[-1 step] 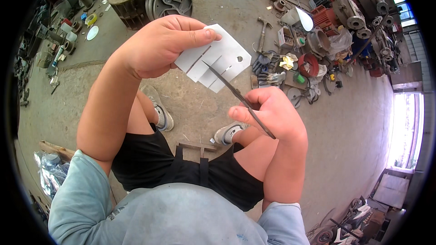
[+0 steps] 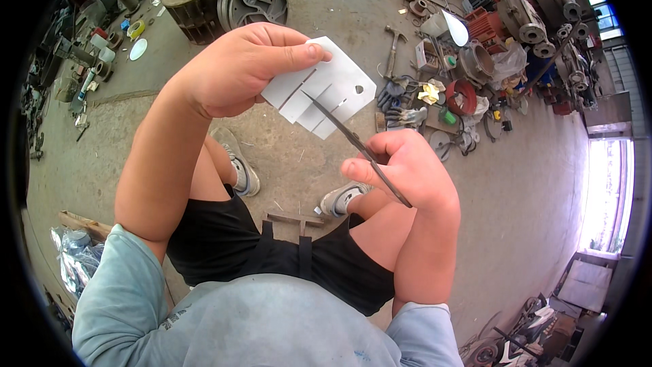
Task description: The person uses shears to cut small white plastic sheets into shapes with two holes and a central slot. They repeatedly pick up sheets, cut along marked lines, and place the finished pieces on a circular metal tray.
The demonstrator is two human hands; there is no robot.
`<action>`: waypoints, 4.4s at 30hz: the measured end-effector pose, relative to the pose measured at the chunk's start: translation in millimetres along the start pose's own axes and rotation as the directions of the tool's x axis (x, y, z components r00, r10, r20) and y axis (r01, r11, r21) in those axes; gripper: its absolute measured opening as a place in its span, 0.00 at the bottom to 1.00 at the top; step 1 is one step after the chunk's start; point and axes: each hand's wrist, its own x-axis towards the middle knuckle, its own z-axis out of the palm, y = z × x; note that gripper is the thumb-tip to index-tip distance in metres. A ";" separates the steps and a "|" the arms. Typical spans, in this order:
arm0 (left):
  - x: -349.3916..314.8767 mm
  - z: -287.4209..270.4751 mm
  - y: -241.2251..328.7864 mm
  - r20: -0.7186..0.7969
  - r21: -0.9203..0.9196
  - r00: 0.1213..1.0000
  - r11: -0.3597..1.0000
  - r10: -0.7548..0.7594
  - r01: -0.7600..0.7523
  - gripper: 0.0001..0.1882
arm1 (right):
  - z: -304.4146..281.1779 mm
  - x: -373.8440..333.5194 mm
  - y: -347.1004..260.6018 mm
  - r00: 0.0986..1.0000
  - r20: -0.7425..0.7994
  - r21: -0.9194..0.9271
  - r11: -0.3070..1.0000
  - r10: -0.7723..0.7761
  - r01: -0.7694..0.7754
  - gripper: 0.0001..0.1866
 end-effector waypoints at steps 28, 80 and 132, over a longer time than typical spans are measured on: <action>-2.9 4.3 3.9 -0.156 -0.058 0.988 0.998 -0.014 0.005 0.20 | 2.3 8.4 -2.4 0.999 0.035 0.053 0.998 -0.033 0.031 0.36; -6.9 67.5 -16.0 -0.421 -0.483 0.880 0.767 0.219 -0.422 0.24 | 70.5 31.7 -3.2 0.848 -0.456 0.261 0.870 -0.270 0.417 0.35; -6.2 65.0 -5.4 -0.369 -0.273 0.870 0.857 0.327 -0.437 0.32 | 71.8 27.0 -13.7 0.863 -0.362 0.012 0.923 -0.353 0.383 0.31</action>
